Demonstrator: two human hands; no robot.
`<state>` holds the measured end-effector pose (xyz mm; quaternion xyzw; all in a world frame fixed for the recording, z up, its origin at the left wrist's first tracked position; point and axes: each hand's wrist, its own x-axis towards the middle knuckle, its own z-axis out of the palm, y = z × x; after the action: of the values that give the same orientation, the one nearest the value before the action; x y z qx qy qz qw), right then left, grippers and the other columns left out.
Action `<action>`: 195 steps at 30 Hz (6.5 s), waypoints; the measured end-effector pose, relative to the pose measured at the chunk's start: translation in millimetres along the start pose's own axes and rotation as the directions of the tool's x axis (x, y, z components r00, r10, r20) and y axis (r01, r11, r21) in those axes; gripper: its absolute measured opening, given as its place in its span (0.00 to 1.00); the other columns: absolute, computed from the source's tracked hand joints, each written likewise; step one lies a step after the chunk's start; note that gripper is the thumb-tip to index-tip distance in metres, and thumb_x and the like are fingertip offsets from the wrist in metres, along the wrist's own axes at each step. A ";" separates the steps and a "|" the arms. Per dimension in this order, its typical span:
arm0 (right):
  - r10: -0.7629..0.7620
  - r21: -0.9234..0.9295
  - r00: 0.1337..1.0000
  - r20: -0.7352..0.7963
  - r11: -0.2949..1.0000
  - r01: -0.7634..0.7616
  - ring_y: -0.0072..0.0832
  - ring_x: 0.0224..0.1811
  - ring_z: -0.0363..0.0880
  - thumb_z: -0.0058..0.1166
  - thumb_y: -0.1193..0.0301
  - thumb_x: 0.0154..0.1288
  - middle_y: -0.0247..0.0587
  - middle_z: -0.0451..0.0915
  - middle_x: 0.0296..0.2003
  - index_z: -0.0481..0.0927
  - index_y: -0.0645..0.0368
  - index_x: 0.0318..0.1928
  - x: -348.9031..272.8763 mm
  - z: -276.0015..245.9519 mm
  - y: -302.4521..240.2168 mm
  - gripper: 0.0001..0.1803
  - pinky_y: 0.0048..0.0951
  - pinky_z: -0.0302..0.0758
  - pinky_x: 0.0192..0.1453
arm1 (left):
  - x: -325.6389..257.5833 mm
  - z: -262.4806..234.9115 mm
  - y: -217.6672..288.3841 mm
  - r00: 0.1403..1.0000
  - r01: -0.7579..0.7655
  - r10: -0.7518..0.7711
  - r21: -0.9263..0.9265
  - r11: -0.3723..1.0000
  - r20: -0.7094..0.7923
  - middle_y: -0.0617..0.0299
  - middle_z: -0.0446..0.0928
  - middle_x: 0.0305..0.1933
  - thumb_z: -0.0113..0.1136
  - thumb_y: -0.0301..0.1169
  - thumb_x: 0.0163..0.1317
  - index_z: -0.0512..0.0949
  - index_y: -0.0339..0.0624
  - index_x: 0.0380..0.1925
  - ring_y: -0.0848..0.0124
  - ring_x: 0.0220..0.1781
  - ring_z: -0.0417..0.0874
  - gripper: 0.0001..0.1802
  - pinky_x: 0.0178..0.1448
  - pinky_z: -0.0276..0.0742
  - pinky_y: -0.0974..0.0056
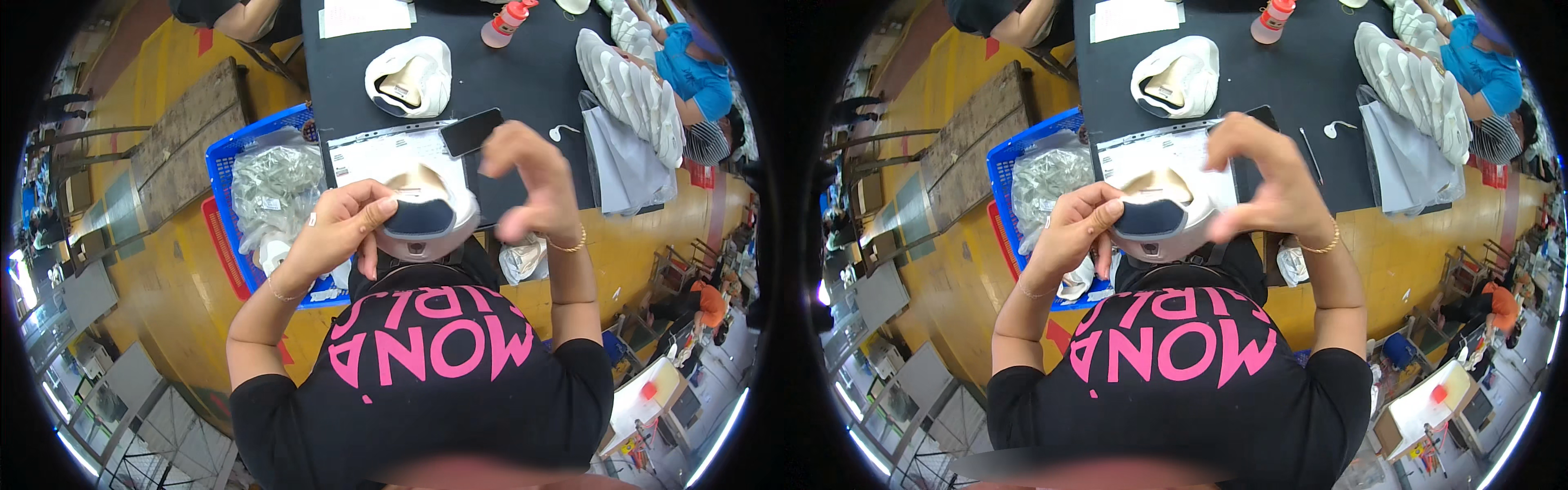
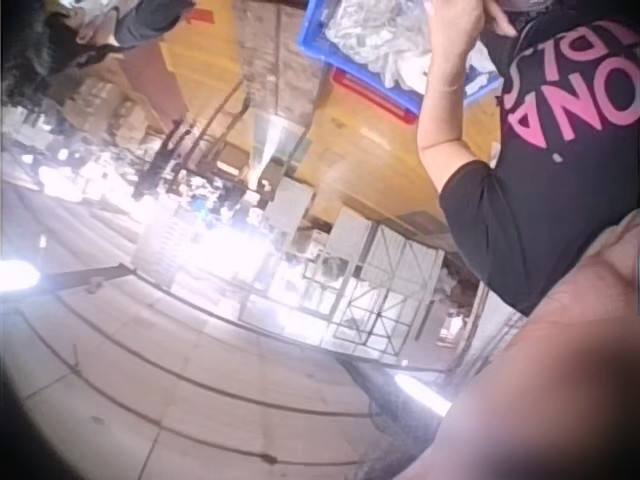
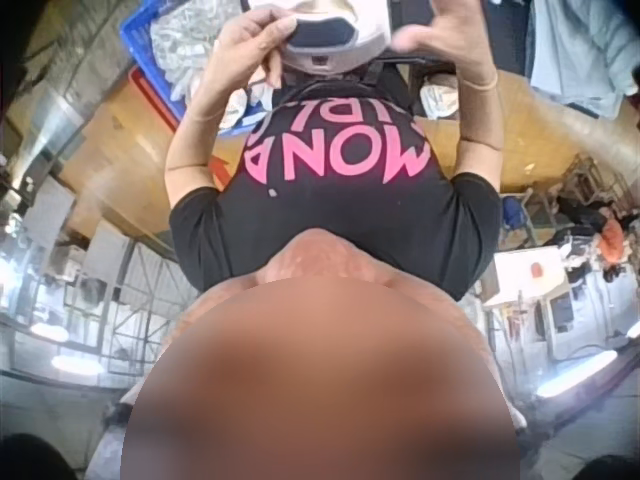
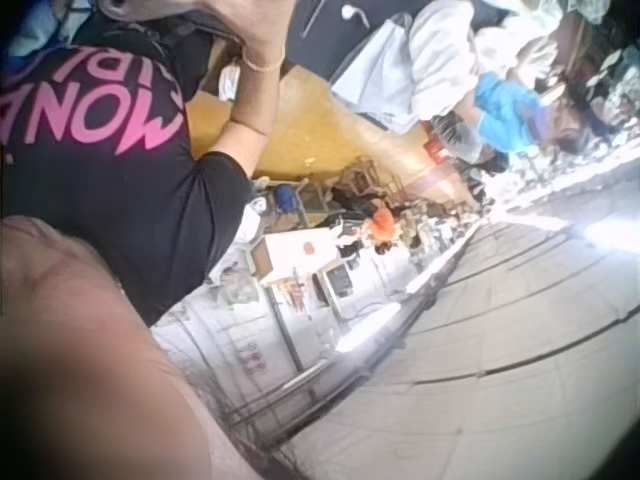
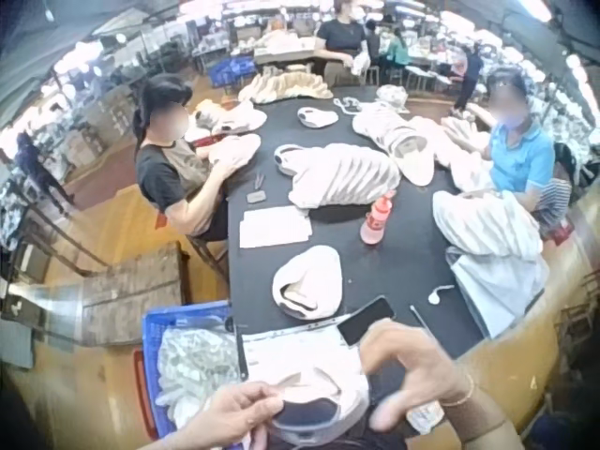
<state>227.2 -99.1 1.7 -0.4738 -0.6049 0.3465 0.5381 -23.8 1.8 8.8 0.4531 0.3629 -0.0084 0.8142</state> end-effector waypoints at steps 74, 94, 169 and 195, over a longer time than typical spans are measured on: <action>0.004 -0.507 0.993 -0.121 0.859 -0.065 0.49 0.63 0.69 0.75 0.64 0.37 0.49 0.72 0.59 0.69 0.60 0.60 -25.6 71.2 11.2 0.45 0.44 0.68 0.66 | 21.9 11.9 6.1 0.971 -0.219 0.231 0.148 0.964 -0.066 0.65 0.75 0.29 0.66 0.30 0.60 0.75 0.37 0.26 0.85 0.17 0.68 0.11 0.18 0.59 0.77; 0.173 -0.547 0.956 -0.238 0.789 -0.279 0.44 0.45 0.81 0.74 0.58 0.38 0.51 0.79 0.46 0.72 0.64 0.55 -12.3 66.7 -2.4 0.42 0.36 0.78 0.50 | 26.6 23.1 -8.9 0.863 -0.416 0.467 0.256 0.873 -0.191 0.64 0.79 0.28 0.69 0.26 0.56 0.79 0.36 0.34 0.82 0.19 0.76 0.09 0.18 0.65 0.77; 0.226 -0.912 0.973 0.040 0.406 -0.057 0.34 0.51 0.68 0.67 0.56 0.47 0.39 0.73 0.45 0.70 0.56 0.57 60.2 106.1 226.8 0.37 0.38 0.63 0.52 | 173.3 -107.0 -121.0 0.895 -0.171 0.015 -0.310 0.935 -0.446 0.51 0.73 0.48 0.60 0.35 0.64 0.62 0.35 0.59 0.63 0.38 0.84 0.28 0.34 0.81 0.66; 0.335 -0.381 0.910 -0.245 0.830 -0.408 0.36 0.38 0.80 0.58 0.70 0.61 0.42 0.77 0.39 0.79 0.60 0.38 -3.1 34.4 222.7 0.08 0.33 0.77 0.43 | 240.9 -53.7 -84.0 0.798 0.248 0.499 0.938 0.241 -0.339 0.40 0.36 0.76 0.71 0.28 0.43 0.66 0.57 0.61 0.34 0.68 0.59 0.41 0.62 0.66 0.39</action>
<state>238.0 -29.7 -212.4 -0.7151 -0.5139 0.2639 0.3935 93.5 68.2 -214.5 0.8595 0.4683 -0.0184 0.2042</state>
